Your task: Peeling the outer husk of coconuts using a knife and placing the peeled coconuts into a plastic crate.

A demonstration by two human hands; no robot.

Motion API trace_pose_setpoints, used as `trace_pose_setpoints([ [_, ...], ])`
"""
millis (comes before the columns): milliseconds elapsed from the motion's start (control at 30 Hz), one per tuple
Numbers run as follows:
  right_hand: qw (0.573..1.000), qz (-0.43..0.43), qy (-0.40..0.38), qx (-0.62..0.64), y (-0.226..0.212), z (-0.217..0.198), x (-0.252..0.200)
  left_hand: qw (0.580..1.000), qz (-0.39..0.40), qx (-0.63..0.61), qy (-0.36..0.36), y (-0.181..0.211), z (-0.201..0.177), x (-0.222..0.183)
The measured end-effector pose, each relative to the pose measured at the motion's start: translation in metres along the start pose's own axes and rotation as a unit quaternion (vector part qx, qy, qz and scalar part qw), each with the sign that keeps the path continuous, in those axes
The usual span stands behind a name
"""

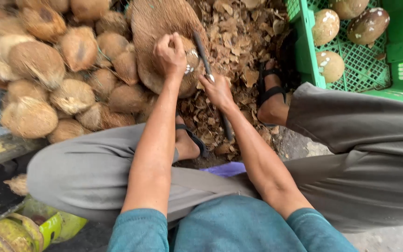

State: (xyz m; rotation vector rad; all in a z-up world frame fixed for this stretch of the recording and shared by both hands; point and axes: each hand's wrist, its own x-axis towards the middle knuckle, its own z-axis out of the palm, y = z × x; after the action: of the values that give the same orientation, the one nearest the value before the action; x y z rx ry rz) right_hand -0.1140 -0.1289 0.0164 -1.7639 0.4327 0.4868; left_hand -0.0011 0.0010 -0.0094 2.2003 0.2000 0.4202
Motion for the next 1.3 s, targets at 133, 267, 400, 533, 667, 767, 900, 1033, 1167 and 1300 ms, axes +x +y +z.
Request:
trace_pose_setpoints([
  [133,0.974,-0.046,0.06,0.216,-0.008,-0.003,-0.005,0.999,-0.004,0.016,0.03,-0.003,0.002,0.003],
  [267,0.944,-0.203,0.088,0.243,-0.038,-0.023,-0.004,0.998,-0.016,0.054,0.025,-0.002,0.004,0.003],
  [400,1.0,0.02,0.004,-0.013,-0.013,0.003,0.008,0.994,-0.025,0.102,0.021,0.004,0.002,0.011],
  [533,0.98,-0.045,0.048,0.19,-0.011,-0.004,0.004,0.996,0.018,0.037,0.075,0.02,-0.004,0.011],
  [667,0.949,-0.192,0.121,0.219,-0.051,-0.018,-0.028,0.995,-0.042,0.063,0.063,0.025,-0.008,-0.012],
  [767,0.984,-0.115,0.087,0.107,-0.036,-0.007,-0.004,0.996,-0.034,0.042,0.075,0.032,0.005,0.007],
  [900,0.989,-0.048,0.052,0.126,-0.029,-0.01,-0.011,0.991,-0.07,0.097,0.06,0.015,0.014,-0.003],
  [1033,0.955,-0.176,0.079,0.225,-0.043,-0.019,-0.017,0.99,-0.083,0.102,0.051,0.01,0.003,-0.013],
  [1167,0.987,-0.076,0.051,0.131,-0.021,-0.012,0.001,0.991,-0.052,0.106,0.071,0.009,0.018,-0.003],
  [1300,0.992,-0.037,0.013,0.117,0.021,0.003,0.003,0.989,-0.061,0.103,0.083,0.003,0.015,-0.006],
])
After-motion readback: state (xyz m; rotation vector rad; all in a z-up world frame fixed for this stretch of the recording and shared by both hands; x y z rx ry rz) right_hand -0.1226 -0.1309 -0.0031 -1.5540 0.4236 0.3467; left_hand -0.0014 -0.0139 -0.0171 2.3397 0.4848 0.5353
